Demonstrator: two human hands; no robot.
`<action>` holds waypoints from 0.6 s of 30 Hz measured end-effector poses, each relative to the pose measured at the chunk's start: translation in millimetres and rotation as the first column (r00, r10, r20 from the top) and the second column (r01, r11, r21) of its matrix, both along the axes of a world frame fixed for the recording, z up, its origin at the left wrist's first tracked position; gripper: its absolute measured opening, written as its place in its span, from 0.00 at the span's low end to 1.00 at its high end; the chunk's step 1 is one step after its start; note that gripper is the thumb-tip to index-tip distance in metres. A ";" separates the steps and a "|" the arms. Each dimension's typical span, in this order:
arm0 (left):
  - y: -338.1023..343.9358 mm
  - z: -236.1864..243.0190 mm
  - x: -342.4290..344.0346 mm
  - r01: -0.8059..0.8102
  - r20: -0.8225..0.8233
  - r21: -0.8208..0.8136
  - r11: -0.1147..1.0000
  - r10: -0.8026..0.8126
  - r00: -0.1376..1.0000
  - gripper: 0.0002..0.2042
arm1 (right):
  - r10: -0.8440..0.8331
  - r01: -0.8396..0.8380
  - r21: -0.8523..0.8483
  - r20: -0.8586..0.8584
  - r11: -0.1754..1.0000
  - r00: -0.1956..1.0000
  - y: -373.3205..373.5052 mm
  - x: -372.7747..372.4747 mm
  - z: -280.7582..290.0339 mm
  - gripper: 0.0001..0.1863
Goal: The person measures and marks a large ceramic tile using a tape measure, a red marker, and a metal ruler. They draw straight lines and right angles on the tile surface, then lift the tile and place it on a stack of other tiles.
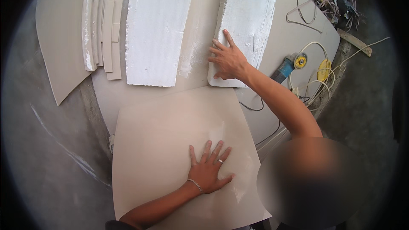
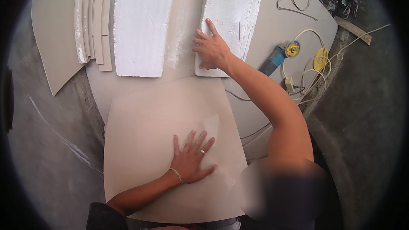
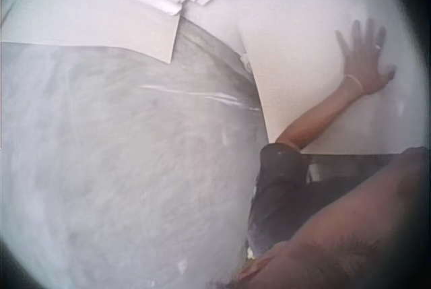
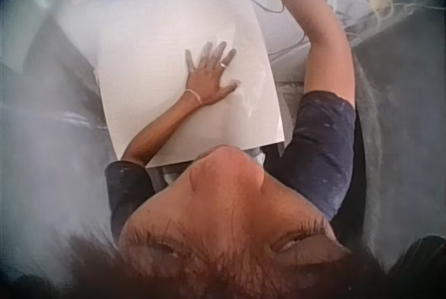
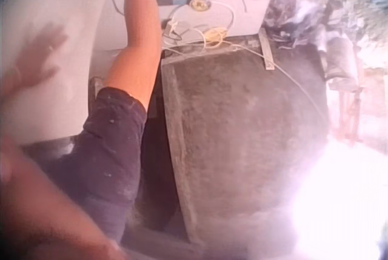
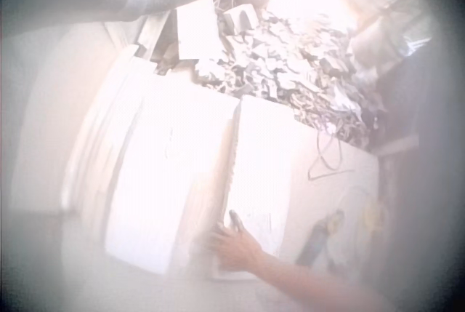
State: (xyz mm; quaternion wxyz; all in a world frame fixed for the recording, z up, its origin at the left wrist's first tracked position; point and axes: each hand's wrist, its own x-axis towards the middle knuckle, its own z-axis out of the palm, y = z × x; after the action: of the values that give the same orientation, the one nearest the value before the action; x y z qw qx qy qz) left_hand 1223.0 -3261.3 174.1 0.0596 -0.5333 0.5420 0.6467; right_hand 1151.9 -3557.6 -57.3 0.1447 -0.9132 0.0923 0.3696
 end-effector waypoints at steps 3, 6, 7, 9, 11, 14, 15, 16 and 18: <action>-1.2 0.1 -0.9 -0.016 0.001 0.006 1.000 0.016 1.000 0.47 | 0.043 -0.042 -0.032 0.010 0.999 0.999 -3.9 -26.1 3.3 0.36; -2.8 0.0 -1.4 -0.016 -0.006 0.025 1.000 0.016 1.000 0.47 | 0.022 -0.021 -0.026 0.062 0.999 0.998 -0.4 -41.3 -3.1 0.37; -3.7 -0.4 -1.6 -0.027 -0.015 0.026 0.999 0.028 1.000 0.47 | -0.018 0.020 -0.021 0.100 1.000 0.995 -1.9 -41.6 -6.3 0.38; -3.4 -0.1 -0.1 -0.008 -0.008 0.036 0.999 0.008 1.000 0.47 | -0.199 0.223 -0.072 0.254 0.972 0.947 -10.4 -34.7 -10.5 0.41; -3.0 -0.7 0.2 -0.017 -0.002 0.023 1.000 0.017 1.000 0.47 | -0.425 0.536 -0.127 0.471 0.835 0.773 -49.1 -21.3 -13.8 0.44; -3.0 -0.5 0.8 0.006 -0.016 0.028 1.000 -0.006 1.000 0.47 | -0.341 0.656 -0.395 0.619 0.644 0.707 -138.1 17.0 -16.0 0.49; -3.3 -0.6 0.7 0.017 -0.014 0.018 1.000 -0.017 1.000 0.47 | -0.257 0.592 -0.413 0.625 0.692 0.737 -155.4 31.0 -13.2 0.48; -4.0 -1.4 1.2 0.015 -0.015 0.025 1.000 -0.014 1.000 0.47 | -0.350 0.568 -0.367 0.511 0.737 0.785 -163.6 40.3 -8.6 0.47; -4.8 -1.5 0.6 0.024 -0.013 0.004 1.000 -0.024 1.000 0.48 | -0.480 0.527 -0.259 0.224 0.810 0.848 -163.7 62.4 -2.4 0.47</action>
State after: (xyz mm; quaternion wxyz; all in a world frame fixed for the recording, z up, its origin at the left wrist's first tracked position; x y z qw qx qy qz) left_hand 1223.6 -3266.1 172.6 0.0650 -0.5222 0.5475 0.6506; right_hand 1214.2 -3721.3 -59.8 0.0987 -0.8916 0.3773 0.2300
